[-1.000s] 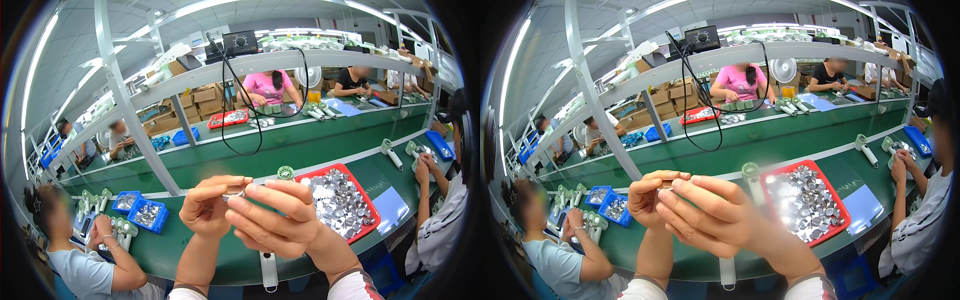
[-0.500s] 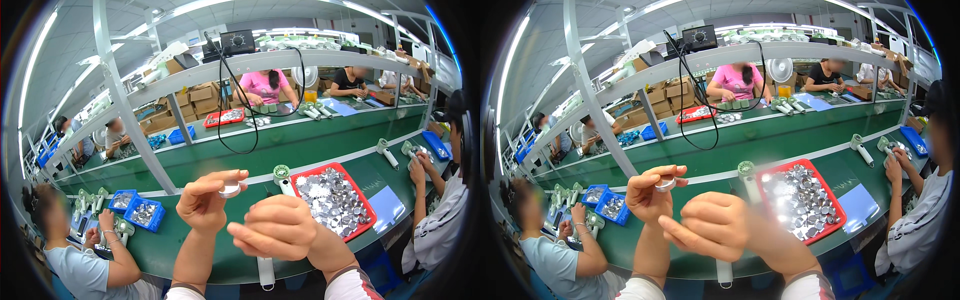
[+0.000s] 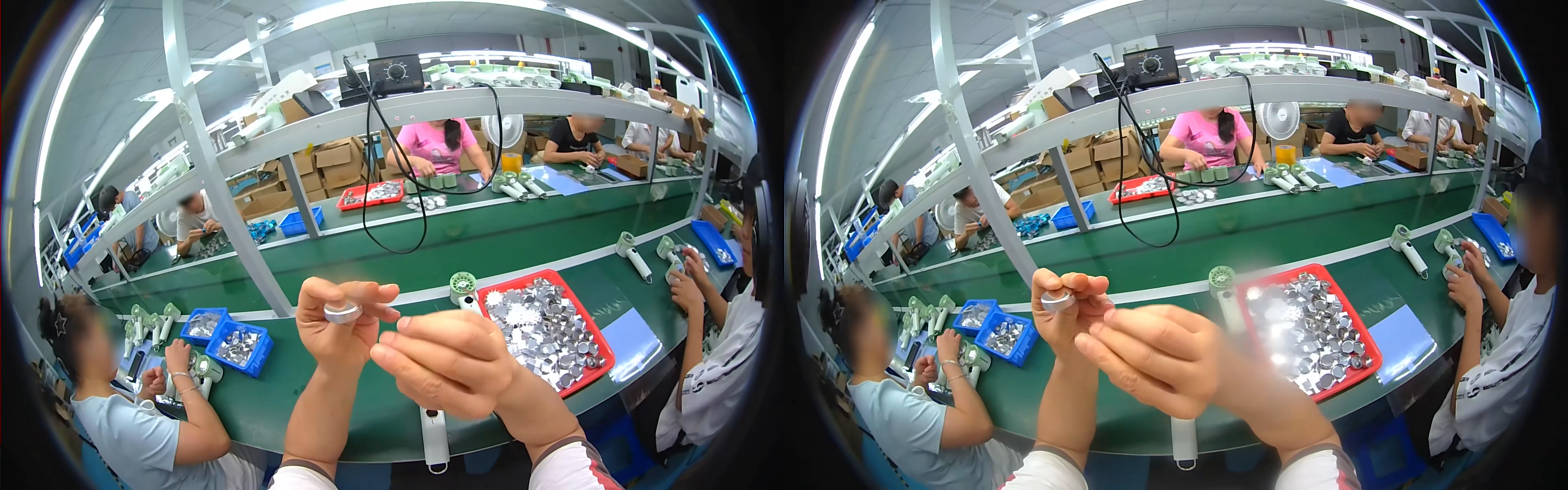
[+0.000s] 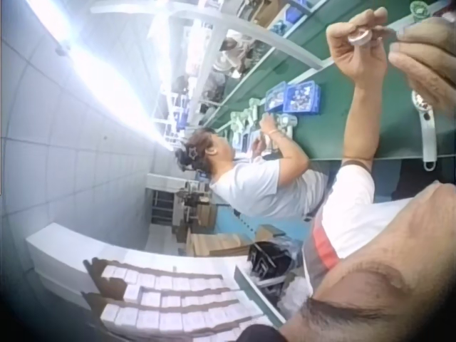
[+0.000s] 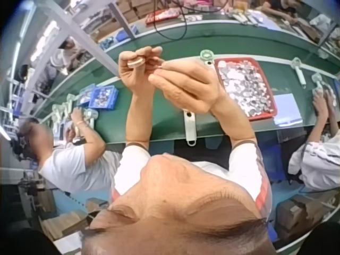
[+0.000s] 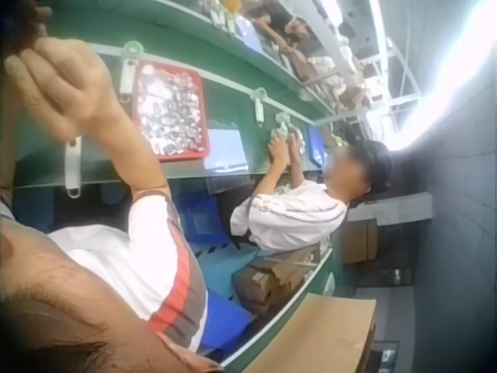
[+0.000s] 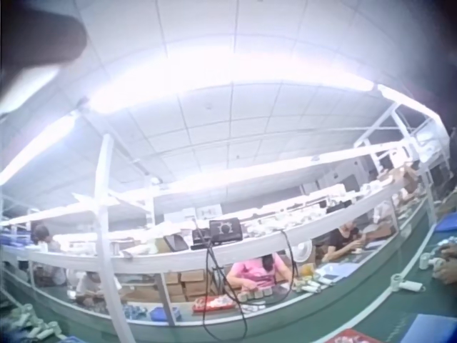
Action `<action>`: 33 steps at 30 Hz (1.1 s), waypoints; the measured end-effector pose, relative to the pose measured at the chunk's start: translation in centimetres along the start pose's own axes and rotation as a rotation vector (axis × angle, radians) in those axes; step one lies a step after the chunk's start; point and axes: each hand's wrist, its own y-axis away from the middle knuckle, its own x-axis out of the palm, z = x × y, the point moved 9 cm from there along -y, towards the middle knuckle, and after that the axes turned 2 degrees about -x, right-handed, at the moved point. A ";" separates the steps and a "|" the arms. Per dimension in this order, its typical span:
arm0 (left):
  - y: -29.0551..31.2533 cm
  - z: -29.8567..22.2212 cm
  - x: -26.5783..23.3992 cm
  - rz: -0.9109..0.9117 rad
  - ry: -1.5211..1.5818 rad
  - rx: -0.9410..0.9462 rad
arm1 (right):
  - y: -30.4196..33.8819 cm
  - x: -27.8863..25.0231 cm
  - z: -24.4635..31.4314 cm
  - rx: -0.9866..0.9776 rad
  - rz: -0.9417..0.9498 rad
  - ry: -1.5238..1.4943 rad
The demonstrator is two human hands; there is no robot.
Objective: The recorder is assembling small handheld battery-powered fans by installing internal components like motors and battery contacts into the plastic casing.
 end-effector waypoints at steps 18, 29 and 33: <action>-1.3 -1.5 1.6 0.186 -0.232 0.195 | -0.2 -0.2 -4.6 0.421 -0.051 -0.323; 1.7 0.6 0.7 0.214 -0.736 -0.003 | 4.6 2.1 -6.0 0.611 0.286 -0.548; 5.1 2.2 -1.2 0.210 -0.737 -0.057 | 8.3 3.2 -5.3 0.697 0.408 -0.562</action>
